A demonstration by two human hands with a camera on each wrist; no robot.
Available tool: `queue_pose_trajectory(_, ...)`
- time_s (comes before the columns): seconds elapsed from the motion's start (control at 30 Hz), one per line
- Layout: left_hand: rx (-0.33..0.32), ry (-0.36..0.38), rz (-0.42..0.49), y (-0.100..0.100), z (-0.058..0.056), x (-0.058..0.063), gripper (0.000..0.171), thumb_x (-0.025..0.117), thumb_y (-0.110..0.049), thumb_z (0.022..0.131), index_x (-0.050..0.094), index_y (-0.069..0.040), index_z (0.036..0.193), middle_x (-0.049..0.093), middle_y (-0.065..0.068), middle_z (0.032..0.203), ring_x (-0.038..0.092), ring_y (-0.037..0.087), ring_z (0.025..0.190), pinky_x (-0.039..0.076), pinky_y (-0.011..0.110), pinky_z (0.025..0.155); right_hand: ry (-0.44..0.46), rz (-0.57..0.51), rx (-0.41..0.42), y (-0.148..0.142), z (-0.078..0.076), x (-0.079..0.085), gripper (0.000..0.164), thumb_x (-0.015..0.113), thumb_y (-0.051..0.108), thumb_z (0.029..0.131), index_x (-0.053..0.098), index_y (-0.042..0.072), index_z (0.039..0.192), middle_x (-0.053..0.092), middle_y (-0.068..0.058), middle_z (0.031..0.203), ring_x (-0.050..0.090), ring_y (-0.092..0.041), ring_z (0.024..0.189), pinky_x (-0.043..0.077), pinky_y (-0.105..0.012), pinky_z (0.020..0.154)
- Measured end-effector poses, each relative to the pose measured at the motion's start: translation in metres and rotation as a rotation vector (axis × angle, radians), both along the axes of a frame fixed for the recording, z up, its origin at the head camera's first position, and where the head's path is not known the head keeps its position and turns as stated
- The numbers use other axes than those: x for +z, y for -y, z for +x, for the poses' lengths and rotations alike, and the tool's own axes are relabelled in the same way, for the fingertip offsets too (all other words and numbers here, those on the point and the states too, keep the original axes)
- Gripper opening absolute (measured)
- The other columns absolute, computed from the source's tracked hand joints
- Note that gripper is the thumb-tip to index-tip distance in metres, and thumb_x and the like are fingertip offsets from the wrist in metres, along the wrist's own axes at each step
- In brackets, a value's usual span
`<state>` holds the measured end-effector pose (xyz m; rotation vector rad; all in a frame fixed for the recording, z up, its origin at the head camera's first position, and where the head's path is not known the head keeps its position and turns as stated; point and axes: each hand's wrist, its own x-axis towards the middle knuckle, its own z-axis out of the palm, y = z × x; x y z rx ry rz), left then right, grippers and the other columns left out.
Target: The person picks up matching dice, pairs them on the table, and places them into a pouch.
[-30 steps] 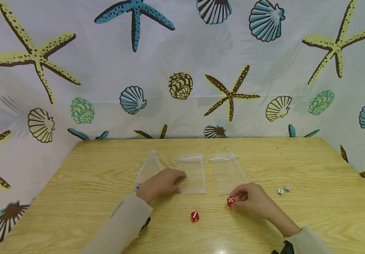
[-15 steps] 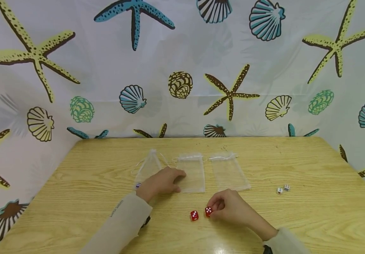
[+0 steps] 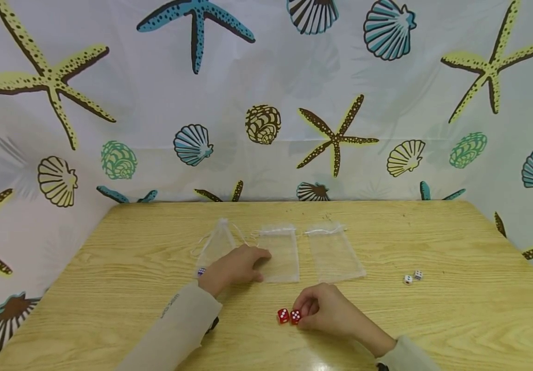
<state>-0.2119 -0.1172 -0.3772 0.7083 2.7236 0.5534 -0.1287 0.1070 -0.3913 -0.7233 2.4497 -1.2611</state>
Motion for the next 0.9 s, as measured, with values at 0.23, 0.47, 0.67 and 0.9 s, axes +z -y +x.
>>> queue_pose_trajectory(0.23,-0.023,-0.037,-0.016,0.001,0.000,0.000,0.043,0.071,-0.009,0.085,0.061,-0.004,0.126,0.060,0.011,0.130,0.053,0.028,0.124,0.041,0.041,0.105,0.022,-0.004,0.008,-0.002,0.000,0.000,0.017,0.077,-0.001,0.073,0.068,0.004,0.087,0.059,0.002,0.073,0.054,-0.003,0.064,0.046,-0.016,0.058)
queue_pose_trajectory(0.47,-0.108,-0.167,-0.057,-0.002,0.000,0.000,0.020,0.073,-0.005,0.081,0.073,-0.007,0.101,0.071,0.005,0.092,0.044,0.013,0.070,0.039,0.030,0.066,-0.019,0.004,0.005,-0.008,-0.003,0.001,0.020,0.077,0.000,0.071,0.068,0.004,0.088,0.061,0.000,0.074,0.055,-0.003,0.064,0.048,-0.017,0.060)
queue_pose_trajectory(0.67,-0.086,-0.270,-0.057,-0.008,0.006,0.000,0.015,0.074,-0.002,0.079,0.078,-0.010,0.092,0.073,0.004,0.090,0.065,0.018,0.082,0.054,0.033,0.076,-0.045,0.028,-0.023,-0.013,-0.004,0.007,0.019,0.074,-0.002,0.072,0.067,0.001,0.090,0.061,0.001,0.075,0.056,-0.005,0.066,0.049,-0.019,0.060)
queue_pose_trajectory(0.9,-0.121,-0.405,-0.031,-0.010,0.014,0.001,0.013,0.070,0.001,0.082,0.078,-0.010,0.083,0.073,0.004,0.083,0.067,0.021,0.079,0.055,0.034,0.077,-0.054,0.009,-0.045,-0.018,-0.008,0.014,0.021,0.076,0.001,0.073,0.067,0.000,0.092,0.062,-0.001,0.075,0.055,-0.005,0.065,0.048,-0.019,0.059)
